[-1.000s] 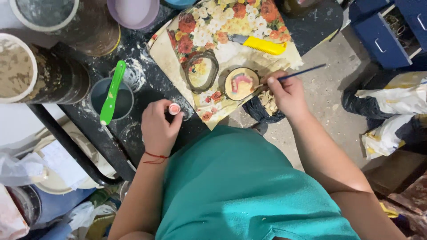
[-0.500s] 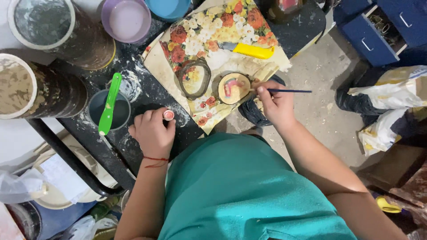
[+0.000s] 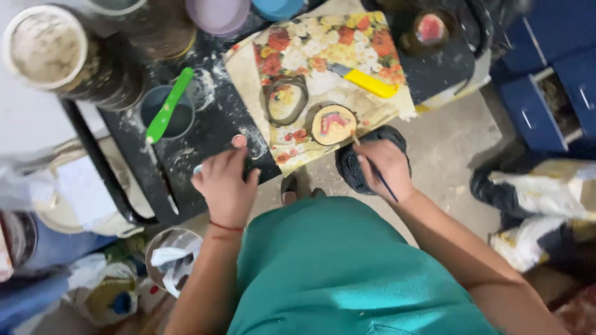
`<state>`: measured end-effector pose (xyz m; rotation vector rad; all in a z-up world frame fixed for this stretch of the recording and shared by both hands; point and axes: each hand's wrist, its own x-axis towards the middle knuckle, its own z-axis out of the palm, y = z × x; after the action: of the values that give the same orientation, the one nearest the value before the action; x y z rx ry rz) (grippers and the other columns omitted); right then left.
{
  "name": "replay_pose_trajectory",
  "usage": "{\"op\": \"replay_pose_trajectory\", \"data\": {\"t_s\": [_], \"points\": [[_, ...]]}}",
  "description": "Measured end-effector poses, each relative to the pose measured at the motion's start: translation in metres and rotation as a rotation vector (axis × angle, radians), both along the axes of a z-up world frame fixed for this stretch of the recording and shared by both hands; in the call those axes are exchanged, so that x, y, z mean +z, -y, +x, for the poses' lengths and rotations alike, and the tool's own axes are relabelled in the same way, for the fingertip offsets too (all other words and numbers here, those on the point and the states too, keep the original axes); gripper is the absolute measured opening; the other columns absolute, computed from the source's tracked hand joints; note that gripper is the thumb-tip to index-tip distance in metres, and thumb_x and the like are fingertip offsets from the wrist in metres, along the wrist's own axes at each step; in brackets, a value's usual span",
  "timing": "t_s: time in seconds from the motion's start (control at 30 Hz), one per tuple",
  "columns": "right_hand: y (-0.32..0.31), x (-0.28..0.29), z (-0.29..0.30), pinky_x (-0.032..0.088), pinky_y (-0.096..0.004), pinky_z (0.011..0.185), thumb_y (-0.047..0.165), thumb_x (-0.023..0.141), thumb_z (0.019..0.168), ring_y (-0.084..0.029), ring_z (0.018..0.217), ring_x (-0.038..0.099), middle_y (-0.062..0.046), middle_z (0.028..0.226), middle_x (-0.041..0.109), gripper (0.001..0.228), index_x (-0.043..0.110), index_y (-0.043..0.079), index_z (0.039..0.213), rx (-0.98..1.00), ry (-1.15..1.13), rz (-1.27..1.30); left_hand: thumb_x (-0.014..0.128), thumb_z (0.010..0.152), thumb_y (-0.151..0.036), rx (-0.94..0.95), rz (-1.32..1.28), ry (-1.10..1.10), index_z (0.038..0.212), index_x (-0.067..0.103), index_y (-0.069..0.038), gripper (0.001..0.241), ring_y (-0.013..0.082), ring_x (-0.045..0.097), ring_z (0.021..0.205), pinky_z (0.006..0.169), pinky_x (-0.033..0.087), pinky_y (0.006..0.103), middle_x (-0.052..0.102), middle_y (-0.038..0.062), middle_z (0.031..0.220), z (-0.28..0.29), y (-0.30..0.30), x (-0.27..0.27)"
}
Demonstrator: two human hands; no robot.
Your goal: The person is crafting a decorative item, possibly a painted coconut shell, using a metal tool to shape a colorful clay-like material. They then use a brush to apply a liquid from a small bottle onto the item and a utility knife to trim the edges.
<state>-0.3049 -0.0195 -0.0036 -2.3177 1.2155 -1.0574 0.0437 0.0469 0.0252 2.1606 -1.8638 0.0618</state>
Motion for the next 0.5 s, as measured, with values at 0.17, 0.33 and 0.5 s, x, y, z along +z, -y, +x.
{"op": "replay_pose_trajectory", "data": {"t_s": [0.17,0.33,0.5], "points": [[0.041,0.034,0.023,0.057,-0.048,0.079,0.023,0.056,0.103,-0.038,0.087,0.072,-0.015,0.096,0.076,0.030,0.080,0.008,0.115,0.265,0.027,-0.011,0.081,0.075,-0.041,0.029,0.021,-0.148,0.122,0.073,-0.037,0.047,0.0181,0.058,0.119,0.094,0.039,0.0460,0.069,-0.010,0.117,-0.040,-0.065,0.004],[0.133,0.047,0.112,0.046,-0.062,0.103,0.057,0.079,0.088,-0.051,0.117,0.060,-0.031,0.116,0.066,0.077,0.058,-0.002,0.133,0.540,-0.277,-0.015,0.085,0.072,-0.038,0.046,0.089,-0.332,0.122,0.074,-0.032,0.051,0.0206,0.062,0.119,0.096,0.039,0.0467,0.072,-0.006,0.116,-0.074,-0.126,0.018],[0.149,0.047,0.164,0.034,-0.064,0.110,0.069,0.083,0.064,-0.049,0.134,0.048,-0.028,0.135,0.059,0.110,0.050,0.001,0.145,0.624,-0.686,0.072,0.080,0.081,-0.041,0.136,0.053,-0.318,0.123,0.072,-0.029,0.044,0.0229,0.062,0.112,0.087,0.041,0.0455,0.070,-0.004,0.118,-0.076,-0.174,0.030]]}}
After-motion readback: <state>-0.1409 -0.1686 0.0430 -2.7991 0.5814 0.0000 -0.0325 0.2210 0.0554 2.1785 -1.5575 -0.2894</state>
